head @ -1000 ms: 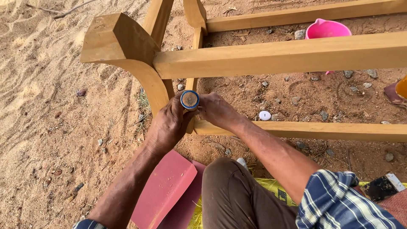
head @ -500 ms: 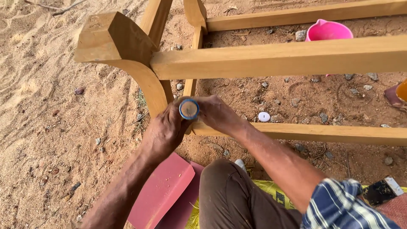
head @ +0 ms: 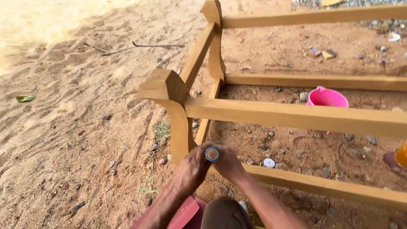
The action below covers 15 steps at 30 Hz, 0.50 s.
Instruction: The recorder uses sandpaper and a small scraper tool to smooth the surfaces and edges of a wooden table frame.
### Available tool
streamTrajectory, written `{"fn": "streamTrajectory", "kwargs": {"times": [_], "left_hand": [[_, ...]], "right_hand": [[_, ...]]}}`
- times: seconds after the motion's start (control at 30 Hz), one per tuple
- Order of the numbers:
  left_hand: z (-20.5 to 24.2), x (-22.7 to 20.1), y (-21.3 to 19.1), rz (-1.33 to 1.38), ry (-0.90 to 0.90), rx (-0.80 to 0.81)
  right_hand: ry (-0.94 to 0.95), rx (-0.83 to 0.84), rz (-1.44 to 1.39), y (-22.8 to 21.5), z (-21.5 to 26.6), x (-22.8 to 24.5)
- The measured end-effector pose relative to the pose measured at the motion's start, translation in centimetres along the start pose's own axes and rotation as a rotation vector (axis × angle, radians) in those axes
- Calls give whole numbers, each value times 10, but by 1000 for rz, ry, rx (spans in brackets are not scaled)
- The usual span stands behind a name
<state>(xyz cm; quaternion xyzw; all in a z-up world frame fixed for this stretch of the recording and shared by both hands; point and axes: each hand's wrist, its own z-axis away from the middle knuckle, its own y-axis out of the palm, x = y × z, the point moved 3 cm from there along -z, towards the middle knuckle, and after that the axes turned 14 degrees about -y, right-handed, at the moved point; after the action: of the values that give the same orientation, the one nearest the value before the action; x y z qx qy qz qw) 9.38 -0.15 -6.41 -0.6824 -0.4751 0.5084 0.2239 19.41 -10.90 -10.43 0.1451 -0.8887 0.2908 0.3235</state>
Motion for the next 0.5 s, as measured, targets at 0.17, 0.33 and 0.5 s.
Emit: {"fn": "streamTrajectory", "kwargs": {"times": [0.17, 0.33, 0.5], "left_hand": [[12, -51, -14, 70, 82, -121], [15, -73, -31, 134, 202, -92], [0, -4, 49, -16, -136, 277]], "right_hand": [[-104, 306, 375, 47, 76, -107], [110, 60, 48, -37, 102, -44], [-30, -203, -20, -140, 266, -196]]}}
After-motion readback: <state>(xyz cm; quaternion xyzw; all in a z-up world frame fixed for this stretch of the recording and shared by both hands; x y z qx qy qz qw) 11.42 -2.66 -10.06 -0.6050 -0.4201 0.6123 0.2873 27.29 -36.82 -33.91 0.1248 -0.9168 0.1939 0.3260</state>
